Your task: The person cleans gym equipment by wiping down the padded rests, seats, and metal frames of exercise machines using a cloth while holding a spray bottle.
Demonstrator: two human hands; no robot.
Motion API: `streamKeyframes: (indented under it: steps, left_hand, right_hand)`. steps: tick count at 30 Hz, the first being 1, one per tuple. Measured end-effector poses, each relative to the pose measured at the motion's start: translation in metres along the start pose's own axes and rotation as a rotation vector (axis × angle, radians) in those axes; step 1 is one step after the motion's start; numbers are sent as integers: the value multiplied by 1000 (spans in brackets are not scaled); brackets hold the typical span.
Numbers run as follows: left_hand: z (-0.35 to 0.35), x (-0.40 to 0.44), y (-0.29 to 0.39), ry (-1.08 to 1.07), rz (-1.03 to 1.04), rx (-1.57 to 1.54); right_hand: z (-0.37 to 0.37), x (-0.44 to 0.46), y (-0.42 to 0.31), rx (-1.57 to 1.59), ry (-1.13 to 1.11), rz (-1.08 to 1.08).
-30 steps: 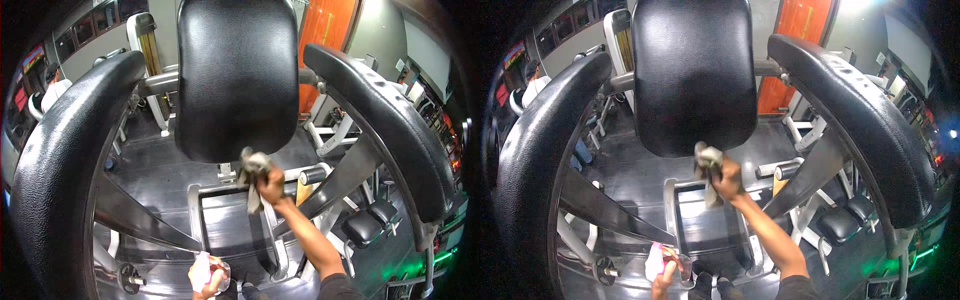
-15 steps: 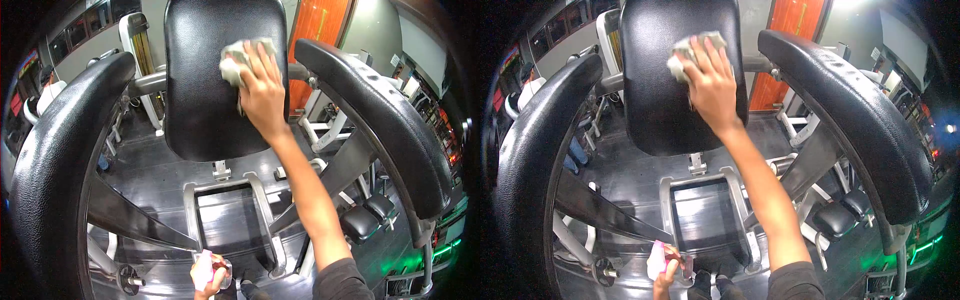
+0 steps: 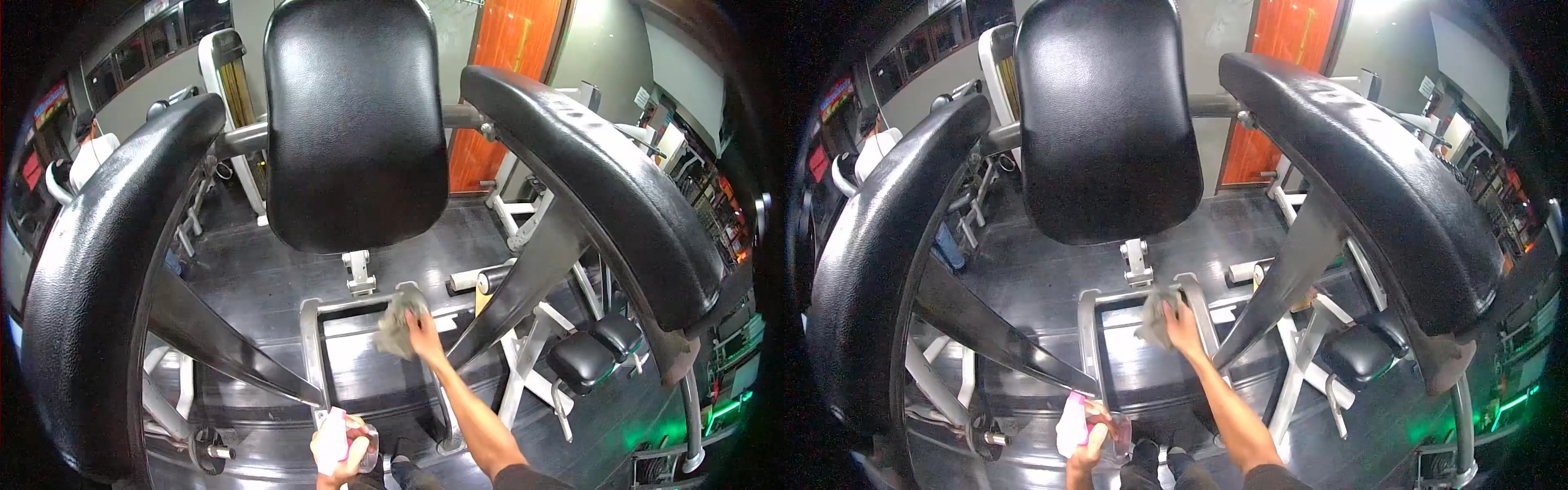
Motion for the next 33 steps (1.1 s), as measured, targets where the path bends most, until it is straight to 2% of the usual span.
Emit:
streamKeyframes:
  steps: [3, 4, 5, 7, 10, 14, 17, 19, 21, 22, 27, 29, 30, 31, 33]
  left_hand:
    - [7, -12, 1, -19, 17, 4]
    - [10, -17, 2, -23, 15, 0]
    - [11, -21, 2, -11, 9, -17]
    - [13, -28, 4, -7, 3, -34]
    - [13, -41, 14, -70, 90, 155]
    - [15, -59, 24, -70, 87, 137]
    - [20, -74, 27, -65, 103, 108]
    - [32, -85, 32, -163, 124, 126]
    - [37, -95, 36, -138, 112, 2]
    - [41, -101, 39, -143, 128, 11]
    - [78, -121, 66, -235, 12, 16]
    - [90, -133, 88, -300, 89, 114]
    - [90, -140, 81, -354, 24, 73]
    - [88, -148, 84, -351, 51, 56]
    - [85, -166, 82, -365, -22, -2]
  right_hand:
    - [-13, -64, 59, 546, 115, 231]
    - [-16, -91, 84, 677, 136, 424]
    - [-15, -114, 91, 928, 87, 516]
    - [-27, -158, 75, 1124, 28, 640]
    - [-45, -205, 63, 1217, -31, 749]
    - [-78, -255, 55, 1152, -80, 791]
    - [-95, -275, 45, 1198, -59, 731]
    - [-106, -288, 31, 1198, -53, 739]
    - [-109, -295, 8, 1411, -89, 698]
    - [-114, -300, 7, 1392, -94, 674]
    - [-151, -328, -14, 1385, 45, 596]
    - [-165, -339, -21, 1433, 86, 537]
    - [-172, -346, -22, 1410, 109, 517]
    - [-180, -354, -23, 1351, 179, 502]
    - [-183, -368, -20, 1295, 151, 473]
Point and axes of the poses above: each hand's wrist, its own x-axis towards the middle knuckle, its own z-axis out of the palm, y = z × x, the point moved 9 cm from there along x, towards the middle knuckle, and after that the axes turned 1 degree about y, right-handed, at the moved point
